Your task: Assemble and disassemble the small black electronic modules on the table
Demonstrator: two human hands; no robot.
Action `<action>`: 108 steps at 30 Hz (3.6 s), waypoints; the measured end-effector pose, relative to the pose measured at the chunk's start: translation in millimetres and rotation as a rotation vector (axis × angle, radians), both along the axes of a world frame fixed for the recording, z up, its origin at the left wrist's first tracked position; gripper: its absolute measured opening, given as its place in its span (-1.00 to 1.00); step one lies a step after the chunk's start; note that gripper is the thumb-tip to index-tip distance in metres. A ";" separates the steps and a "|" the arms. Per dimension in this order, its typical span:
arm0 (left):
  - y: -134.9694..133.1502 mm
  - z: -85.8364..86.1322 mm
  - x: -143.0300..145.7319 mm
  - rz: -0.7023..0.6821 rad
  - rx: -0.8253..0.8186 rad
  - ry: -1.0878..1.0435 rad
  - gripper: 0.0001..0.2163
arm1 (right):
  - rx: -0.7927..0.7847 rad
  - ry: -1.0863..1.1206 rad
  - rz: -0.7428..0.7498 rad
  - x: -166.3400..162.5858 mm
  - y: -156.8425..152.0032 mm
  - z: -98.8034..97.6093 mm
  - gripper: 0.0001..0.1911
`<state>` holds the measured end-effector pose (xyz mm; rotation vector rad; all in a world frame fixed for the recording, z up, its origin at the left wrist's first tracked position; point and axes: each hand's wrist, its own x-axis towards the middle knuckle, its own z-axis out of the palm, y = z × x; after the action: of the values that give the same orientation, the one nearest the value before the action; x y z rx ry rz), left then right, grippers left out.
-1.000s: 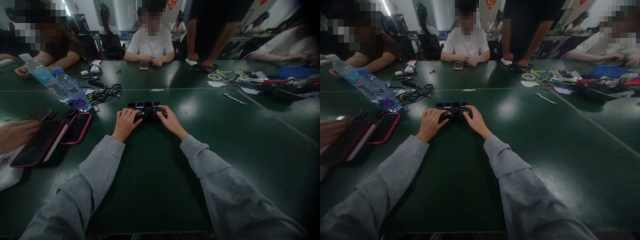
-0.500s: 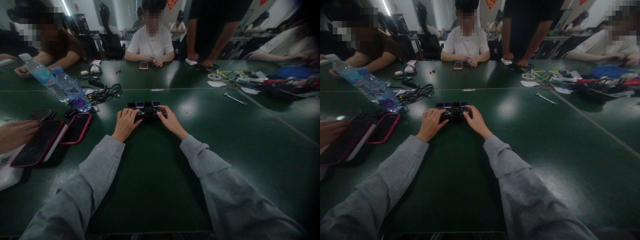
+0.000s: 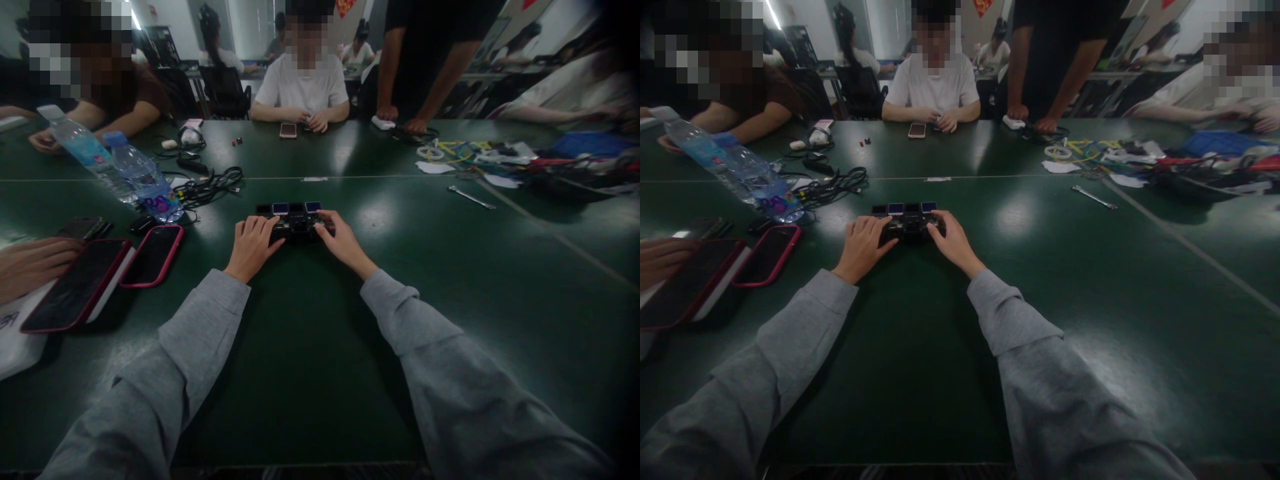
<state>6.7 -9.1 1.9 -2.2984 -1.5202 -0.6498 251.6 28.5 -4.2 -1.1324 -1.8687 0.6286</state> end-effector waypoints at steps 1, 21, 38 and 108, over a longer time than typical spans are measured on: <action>0.0 0.0 0.0 -0.003 -0.002 -0.004 -0.56 | -0.001 -0.001 -0.001 0.1 -0.2 0.1 -0.62; -1.0 2.1 0.6 0.011 0.008 0.023 -0.60 | 0.013 0.022 0.009 0.4 3.2 -4.7 -0.61; -1.0 1.6 0.8 0.012 0.033 0.038 -0.61 | 0.011 0.016 0.002 -0.2 2.2 -2.8 -0.63; 2.0 1.5 -6.8 -0.046 0.011 -0.010 -0.66 | 0.005 0.003 -0.003 1.1 2.3 -3.9 -0.62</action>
<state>-0.1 -7.1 3.4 -2.3316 -1.4691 -0.6811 252.7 30.8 -8.2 -1.1299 -1.8651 0.6233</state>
